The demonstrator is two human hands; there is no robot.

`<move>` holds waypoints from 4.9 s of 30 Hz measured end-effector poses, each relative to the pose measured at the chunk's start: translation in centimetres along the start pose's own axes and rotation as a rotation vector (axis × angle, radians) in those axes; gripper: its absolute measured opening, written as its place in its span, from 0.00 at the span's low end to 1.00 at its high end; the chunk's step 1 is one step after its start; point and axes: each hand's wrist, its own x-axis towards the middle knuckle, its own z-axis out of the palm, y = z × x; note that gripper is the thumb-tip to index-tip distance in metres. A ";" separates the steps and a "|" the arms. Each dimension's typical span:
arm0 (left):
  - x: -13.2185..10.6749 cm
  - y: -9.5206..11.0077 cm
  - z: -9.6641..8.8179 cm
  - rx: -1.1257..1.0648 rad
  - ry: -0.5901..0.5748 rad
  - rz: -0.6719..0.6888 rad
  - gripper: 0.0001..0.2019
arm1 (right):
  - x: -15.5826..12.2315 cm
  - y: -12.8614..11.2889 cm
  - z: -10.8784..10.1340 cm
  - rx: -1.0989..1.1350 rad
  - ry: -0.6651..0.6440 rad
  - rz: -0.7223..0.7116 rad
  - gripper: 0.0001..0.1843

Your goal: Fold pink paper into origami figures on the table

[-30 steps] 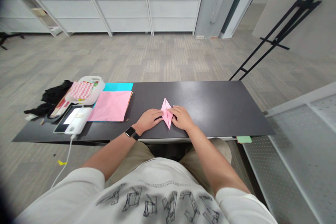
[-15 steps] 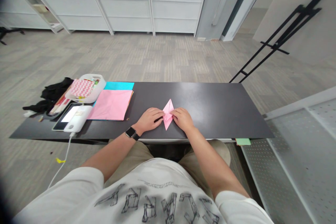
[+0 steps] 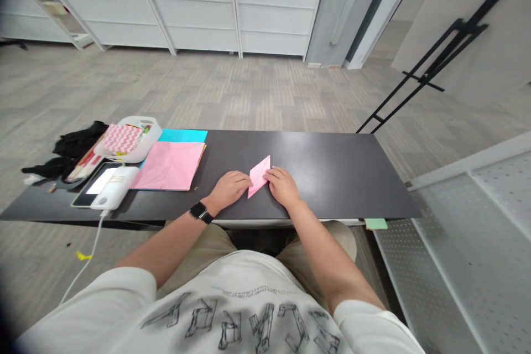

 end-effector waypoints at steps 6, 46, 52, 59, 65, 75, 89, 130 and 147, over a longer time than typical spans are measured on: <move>-0.8 -3.1 -0.6 -0.024 -0.106 -0.024 0.22 | 0.0 0.1 0.1 -0.017 -0.027 0.011 0.19; 0.7 0.6 2.2 -0.051 0.013 -0.184 0.08 | 0.3 -1.1 -1.1 0.054 -0.049 -0.026 0.07; 0.9 0.8 1.9 -0.064 0.030 -0.178 0.07 | 0.3 -1.2 -1.2 0.094 -0.054 -0.005 0.05; 0.9 1.3 1.3 -0.063 0.039 -0.173 0.07 | 0.3 -1.1 -1.0 0.094 -0.049 -0.011 0.05; 1.0 1.2 1.4 -0.035 0.025 -0.180 0.07 | 0.3 -1.2 -1.1 0.079 -0.052 -0.012 0.04; 1.1 1.0 1.9 -0.010 0.031 -0.206 0.06 | 0.5 -1.0 -0.7 0.058 -0.044 0.014 0.05; 0.5 0.7 1.5 -0.057 -0.007 -0.192 0.11 | 0.4 -0.9 -0.6 0.069 -0.080 0.049 0.03; 0.2 2.0 1.0 0.019 -0.017 -0.071 0.11 | 0.3 -1.7 1.1 -0.035 -0.064 0.420 0.30; -2.8 1.9 -0.2 0.153 0.007 -0.095 0.12 | 0.1 -1.9 1.7 -0.079 -0.046 0.385 0.28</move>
